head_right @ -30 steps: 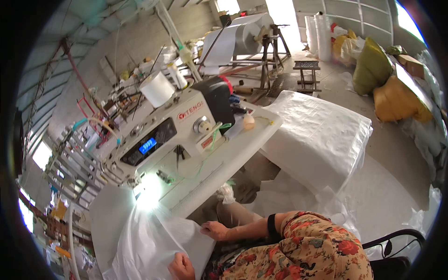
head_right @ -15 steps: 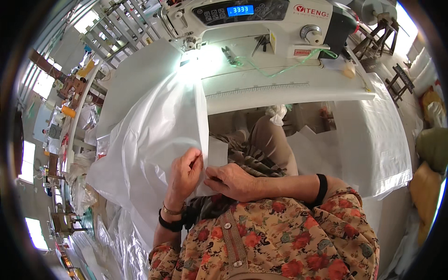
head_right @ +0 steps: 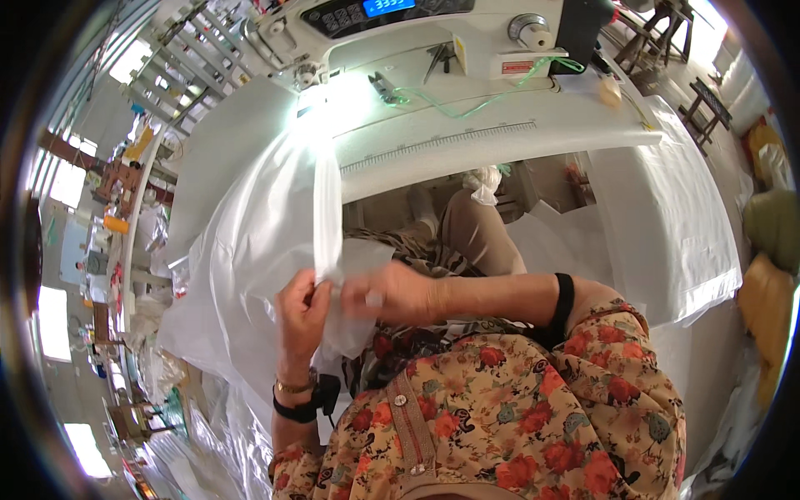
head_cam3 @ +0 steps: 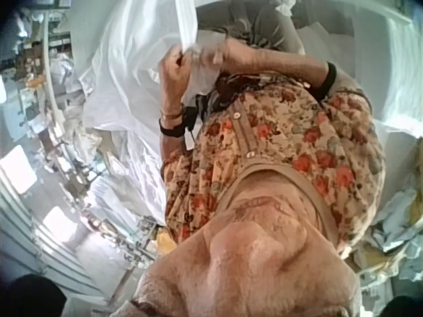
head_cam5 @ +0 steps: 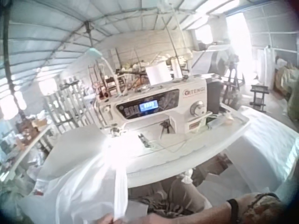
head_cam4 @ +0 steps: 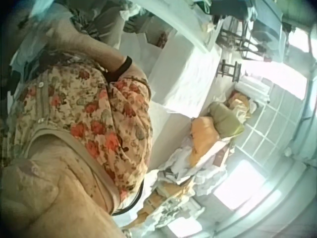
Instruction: Sewing large white plastic sheets using an industrial sewing machine.
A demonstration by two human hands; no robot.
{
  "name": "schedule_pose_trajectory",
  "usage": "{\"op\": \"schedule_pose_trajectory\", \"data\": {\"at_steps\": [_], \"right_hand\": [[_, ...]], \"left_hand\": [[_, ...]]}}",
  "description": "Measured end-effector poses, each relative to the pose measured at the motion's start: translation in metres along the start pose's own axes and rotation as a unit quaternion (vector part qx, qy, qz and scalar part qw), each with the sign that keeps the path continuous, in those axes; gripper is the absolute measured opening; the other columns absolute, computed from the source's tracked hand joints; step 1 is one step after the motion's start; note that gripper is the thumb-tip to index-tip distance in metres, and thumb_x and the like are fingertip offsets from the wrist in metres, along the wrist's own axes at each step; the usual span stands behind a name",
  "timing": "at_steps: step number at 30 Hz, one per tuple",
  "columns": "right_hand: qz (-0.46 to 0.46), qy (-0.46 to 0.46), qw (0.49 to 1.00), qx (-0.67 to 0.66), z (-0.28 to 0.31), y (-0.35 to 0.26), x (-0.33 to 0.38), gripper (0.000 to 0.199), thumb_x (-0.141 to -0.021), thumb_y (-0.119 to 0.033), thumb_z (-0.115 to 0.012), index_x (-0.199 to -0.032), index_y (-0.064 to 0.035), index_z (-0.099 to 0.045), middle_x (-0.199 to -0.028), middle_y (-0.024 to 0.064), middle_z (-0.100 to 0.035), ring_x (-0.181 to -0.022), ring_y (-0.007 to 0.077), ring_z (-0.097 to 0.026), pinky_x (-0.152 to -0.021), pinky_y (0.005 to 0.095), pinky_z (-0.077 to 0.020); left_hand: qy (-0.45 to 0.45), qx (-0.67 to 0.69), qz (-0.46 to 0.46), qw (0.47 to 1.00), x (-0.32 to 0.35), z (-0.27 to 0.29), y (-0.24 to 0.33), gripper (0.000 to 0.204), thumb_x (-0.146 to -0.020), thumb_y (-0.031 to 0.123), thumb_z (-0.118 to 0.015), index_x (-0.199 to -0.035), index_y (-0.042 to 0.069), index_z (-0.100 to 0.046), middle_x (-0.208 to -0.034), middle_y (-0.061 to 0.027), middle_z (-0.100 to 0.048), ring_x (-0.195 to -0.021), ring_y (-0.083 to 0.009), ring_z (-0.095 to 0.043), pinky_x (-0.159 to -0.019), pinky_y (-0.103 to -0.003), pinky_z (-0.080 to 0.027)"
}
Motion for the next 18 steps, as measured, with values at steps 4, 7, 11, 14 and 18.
{"op": "schedule_pose_trajectory", "data": {"at_steps": [4, 7, 11, 14, 18], "right_hand": [[-0.18, 0.279, 0.941, -0.065, 0.039, 0.08, -0.051, 0.019, -0.088, -0.015, -0.059, -0.102, -0.0007, -0.061, -0.089, 0.0133, -0.068, -0.082, 0.0232, -0.065, -0.073, 0.0332, -0.0503], [-0.173, 0.004, 0.98, 0.103, -0.049, 0.087, -0.114, 0.029, -0.086, -0.018, -0.059, -0.111, -0.0043, -0.063, -0.095, 0.0169, -0.069, -0.088, 0.0313, -0.066, -0.079, 0.0393, -0.0509], [-0.112, -0.101, 0.984, 0.096, -0.12, 0.088, -0.127, 0.028, -0.086, -0.019, -0.059, -0.11, -0.0047, -0.064, -0.097, 0.017, -0.068, -0.088, 0.032, -0.066, -0.078, 0.0403, -0.0512], [-0.054, -0.092, 0.994, 0.027, -0.097, 0.081, -0.107, 0.028, -0.086, -0.019, -0.059, -0.109, -0.0051, -0.065, -0.098, 0.0171, -0.068, -0.087, 0.0325, -0.066, -0.077, 0.041, -0.0514], [-0.105, -0.031, 0.989, 0.097, 0.005, 0.071, -0.072, 0.031, -0.087, -0.017, -0.058, -0.115, -0.0045, -0.061, -0.109, 0.0203, -0.064, -0.095, 0.0337, -0.063, -0.082, 0.0435, -0.0504]], "left_hand": [[0.05, -0.188, -0.078, 0.978, -0.001, 0.043, 0.05, 0.008, -0.086, 0.004, -0.059, -0.081, 0.001, -0.054, -0.061, -0.0142, -0.052, -0.05, -0.0285, -0.051, -0.049, -0.037, -0.039], [0.024, -0.333, -0.152, 0.93, -0.005, 0.042, 0.082, 0.004, -0.082, 0.0, -0.056, -0.081, 0.001, -0.053, -0.067, -0.0147, -0.055, -0.055, -0.0329, -0.056, -0.05, -0.04, -0.043], [-0.074, -0.445, -0.206, 0.868, -0.003, 0.024, 0.085, 0.006, -0.078, -0.001, -0.053, -0.082, 0.004, -0.051, -0.073, -0.0135, -0.057, -0.063, -0.0331, -0.061, -0.054, -0.043, -0.047], [-0.13, -0.423, -0.202, 0.874, 0.001, 0.004, 0.065, 0.007, -0.078, 0.0, -0.052, -0.082, 0.005, -0.051, -0.073, -0.0135, -0.058, -0.066, -0.033, -0.062, -0.057, -0.043, -0.048], [-0.134, -0.344, -0.207, 0.906, 0.003, -0.008, 0.045, 0.006, -0.082, 0.004, -0.056, -0.079, 0.003, -0.05, -0.067, -0.0153, -0.056, -0.06, -0.0382, -0.058, -0.055, -0.045, -0.046]]}}
Point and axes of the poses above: each hand's wrist, its own x-axis away from the middle knuckle, its own z-axis out of the back of the hand, y = z × x, the point moved 9 cm from there along -x, towards the middle knuckle
